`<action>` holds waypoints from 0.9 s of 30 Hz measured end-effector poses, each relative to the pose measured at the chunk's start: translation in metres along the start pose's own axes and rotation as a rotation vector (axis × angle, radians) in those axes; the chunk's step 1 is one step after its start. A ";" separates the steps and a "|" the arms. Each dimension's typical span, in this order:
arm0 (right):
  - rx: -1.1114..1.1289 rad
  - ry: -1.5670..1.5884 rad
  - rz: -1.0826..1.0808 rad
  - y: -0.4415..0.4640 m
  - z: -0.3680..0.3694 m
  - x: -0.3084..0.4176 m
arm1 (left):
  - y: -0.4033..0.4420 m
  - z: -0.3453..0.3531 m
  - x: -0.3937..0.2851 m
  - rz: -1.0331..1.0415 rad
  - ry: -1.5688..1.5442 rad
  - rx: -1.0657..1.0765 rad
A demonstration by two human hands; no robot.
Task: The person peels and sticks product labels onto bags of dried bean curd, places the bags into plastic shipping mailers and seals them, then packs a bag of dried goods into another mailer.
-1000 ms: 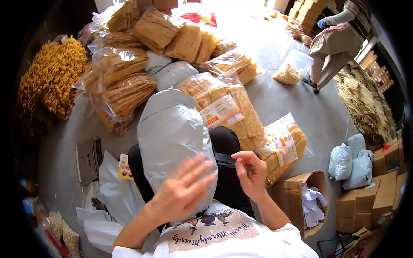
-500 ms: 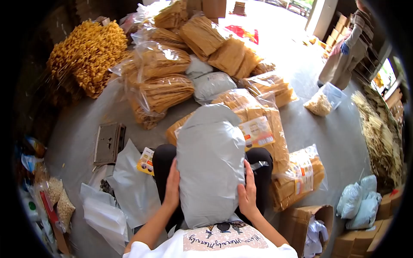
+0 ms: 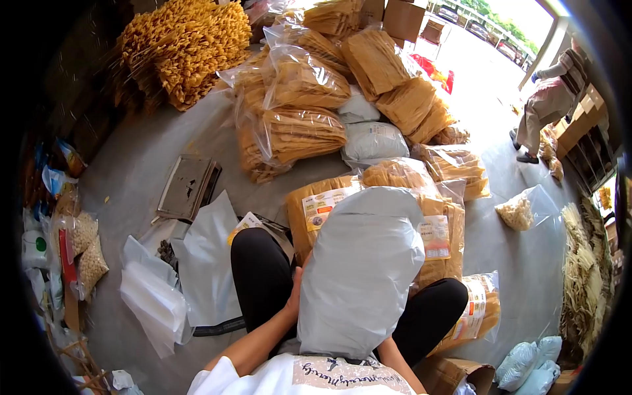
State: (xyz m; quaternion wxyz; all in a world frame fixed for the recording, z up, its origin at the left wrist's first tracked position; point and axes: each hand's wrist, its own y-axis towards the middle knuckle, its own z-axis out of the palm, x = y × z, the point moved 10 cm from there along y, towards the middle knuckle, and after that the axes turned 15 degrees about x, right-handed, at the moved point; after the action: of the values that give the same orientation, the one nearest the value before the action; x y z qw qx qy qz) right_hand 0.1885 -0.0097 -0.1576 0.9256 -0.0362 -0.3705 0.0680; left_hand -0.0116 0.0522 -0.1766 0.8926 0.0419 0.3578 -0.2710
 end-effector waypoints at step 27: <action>0.015 -1.099 -0.327 0.277 0.136 0.097 | 0.184 0.014 -0.443 0.482 0.964 -0.405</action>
State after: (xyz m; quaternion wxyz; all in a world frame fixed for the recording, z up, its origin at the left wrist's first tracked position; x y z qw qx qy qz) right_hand 0.1367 0.2815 -0.0259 0.5956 0.0689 -0.7978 -0.0644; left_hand -0.1730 0.4059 0.1054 0.6555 0.0692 0.7493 0.0639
